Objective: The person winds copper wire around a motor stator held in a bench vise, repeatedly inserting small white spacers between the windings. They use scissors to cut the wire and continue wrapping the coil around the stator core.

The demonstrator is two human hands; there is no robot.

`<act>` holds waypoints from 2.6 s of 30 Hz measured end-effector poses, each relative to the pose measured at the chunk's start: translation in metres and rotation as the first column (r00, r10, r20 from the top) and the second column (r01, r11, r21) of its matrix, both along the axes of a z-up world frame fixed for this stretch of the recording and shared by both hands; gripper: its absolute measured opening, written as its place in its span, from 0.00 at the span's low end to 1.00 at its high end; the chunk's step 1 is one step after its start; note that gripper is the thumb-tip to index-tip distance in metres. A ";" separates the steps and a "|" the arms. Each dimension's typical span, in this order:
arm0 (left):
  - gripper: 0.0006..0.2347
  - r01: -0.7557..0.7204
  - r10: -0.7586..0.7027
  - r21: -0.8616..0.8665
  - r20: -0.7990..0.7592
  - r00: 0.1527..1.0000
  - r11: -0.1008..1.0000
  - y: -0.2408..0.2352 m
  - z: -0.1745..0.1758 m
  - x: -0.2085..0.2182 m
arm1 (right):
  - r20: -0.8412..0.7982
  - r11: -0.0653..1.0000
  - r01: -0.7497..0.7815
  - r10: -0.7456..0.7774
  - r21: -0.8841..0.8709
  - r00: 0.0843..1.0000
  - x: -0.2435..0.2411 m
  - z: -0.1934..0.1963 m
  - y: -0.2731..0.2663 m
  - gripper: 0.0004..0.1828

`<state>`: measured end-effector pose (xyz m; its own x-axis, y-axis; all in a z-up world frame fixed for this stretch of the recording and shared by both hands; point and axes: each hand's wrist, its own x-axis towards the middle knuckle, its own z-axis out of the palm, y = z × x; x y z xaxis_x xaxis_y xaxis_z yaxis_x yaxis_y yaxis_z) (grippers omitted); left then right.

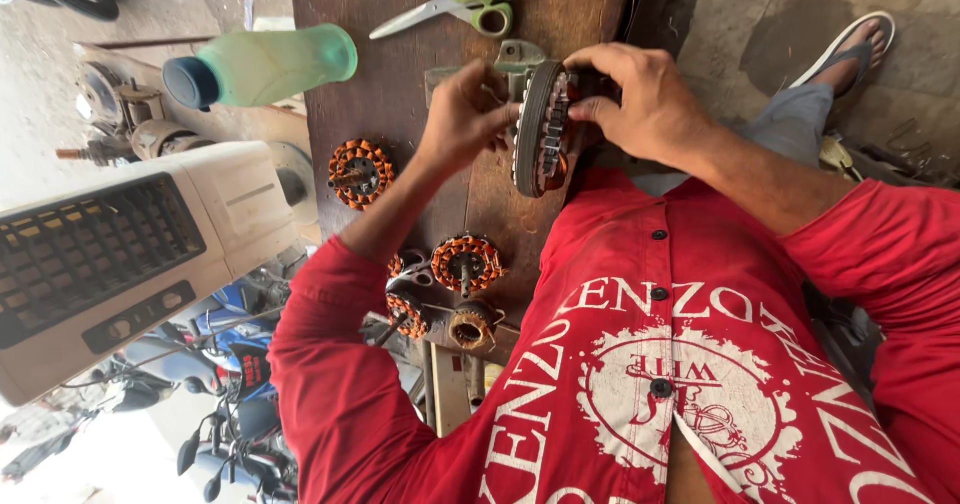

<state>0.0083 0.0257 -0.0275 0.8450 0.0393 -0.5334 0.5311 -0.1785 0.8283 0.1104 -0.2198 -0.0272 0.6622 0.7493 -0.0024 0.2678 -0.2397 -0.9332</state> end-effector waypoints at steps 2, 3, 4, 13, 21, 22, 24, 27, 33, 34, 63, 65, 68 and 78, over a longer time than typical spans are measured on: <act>0.13 -0.028 0.032 0.038 -0.094 0.995 0.999 0.006 -0.009 0.007 | -0.076 0.991 -0.010 0.000 -0.133 0.997 0.004 -0.003 0.004 0.23; 0.14 -0.038 0.043 0.051 -0.105 0.994 0.998 0.007 -0.013 0.011 | -0.111 0.980 -0.017 -0.006 -0.198 0.994 0.005 -0.003 0.005 0.22; 0.15 -0.052 0.059 0.065 -0.110 0.992 0.997 0.008 -0.017 0.015 | -0.057 0.991 -0.007 -0.001 -0.135 0.998 0.008 -0.002 0.006 0.22; 0.17 -0.297 0.218 0.104 0.466 0.858 0.949 -0.026 -0.008 -0.051 | 0.301 0.968 0.246 -0.249 0.048 0.920 -0.022 0.000 -0.046 0.14; 0.47 -0.207 0.156 -0.006 0.678 0.718 0.978 -0.068 -0.034 -0.093 | -0.088 0.926 0.376 -0.378 -0.041 0.922 -0.068 -0.078 -0.056 0.16; 0.48 -0.193 0.103 0.055 0.687 0.719 0.980 -0.068 -0.032 -0.093 | -0.129 0.922 0.382 -0.388 -0.068 0.913 -0.070 -0.081 -0.052 0.22; 0.48 -0.177 0.047 0.127 0.672 0.739 0.976 -0.066 -0.028 -0.093 | -0.208 0.914 0.386 -0.405 -0.124 0.891 -0.070 -0.086 -0.048 0.34; 0.48 -0.169 0.045 0.125 0.659 0.751 0.978 -0.061 -0.021 -0.086 | -0.718 0.946 0.290 -0.302 -0.145 0.628 -0.059 -0.093 -0.049 0.51; 0.31 -0.095 -0.047 0.158 0.716 0.697 0.983 -0.057 -0.001 -0.068 | -0.881 0.933 0.184 0.207 0.308 0.426 -0.045 -0.120 -0.043 0.48; 0.26 -0.060 -0.061 0.144 0.709 0.703 0.988 -0.057 0.003 -0.065 | -0.866 0.917 0.200 0.229 0.345 0.445 -0.043 -0.122 -0.043 0.47; 0.15 -0.386 0.377 -0.256 -0.084 0.922 0.886 -0.061 0.079 -0.031 | 0.790 0.969 -0.238 0.093 0.069 0.605 -0.058 -0.088 -0.074 0.10; 0.15 -0.385 0.382 -0.205 -0.054 0.923 0.900 -0.065 0.081 -0.029 | 0.737 0.973 -0.181 0.014 0.147 0.675 -0.057 -0.082 -0.069 0.16; 0.15 -0.378 0.374 -0.177 -0.061 0.926 0.909 -0.064 0.082 -0.030 | 0.598 0.965 0.091 -0.224 0.244 0.770 -0.054 -0.073 -0.057 0.31; 0.16 -0.389 0.391 -0.145 -0.020 0.920 0.910 -0.074 0.079 -0.034 | 0.361 0.987 0.105 -0.142 0.119 0.922 -0.042 -0.084 -0.050 0.42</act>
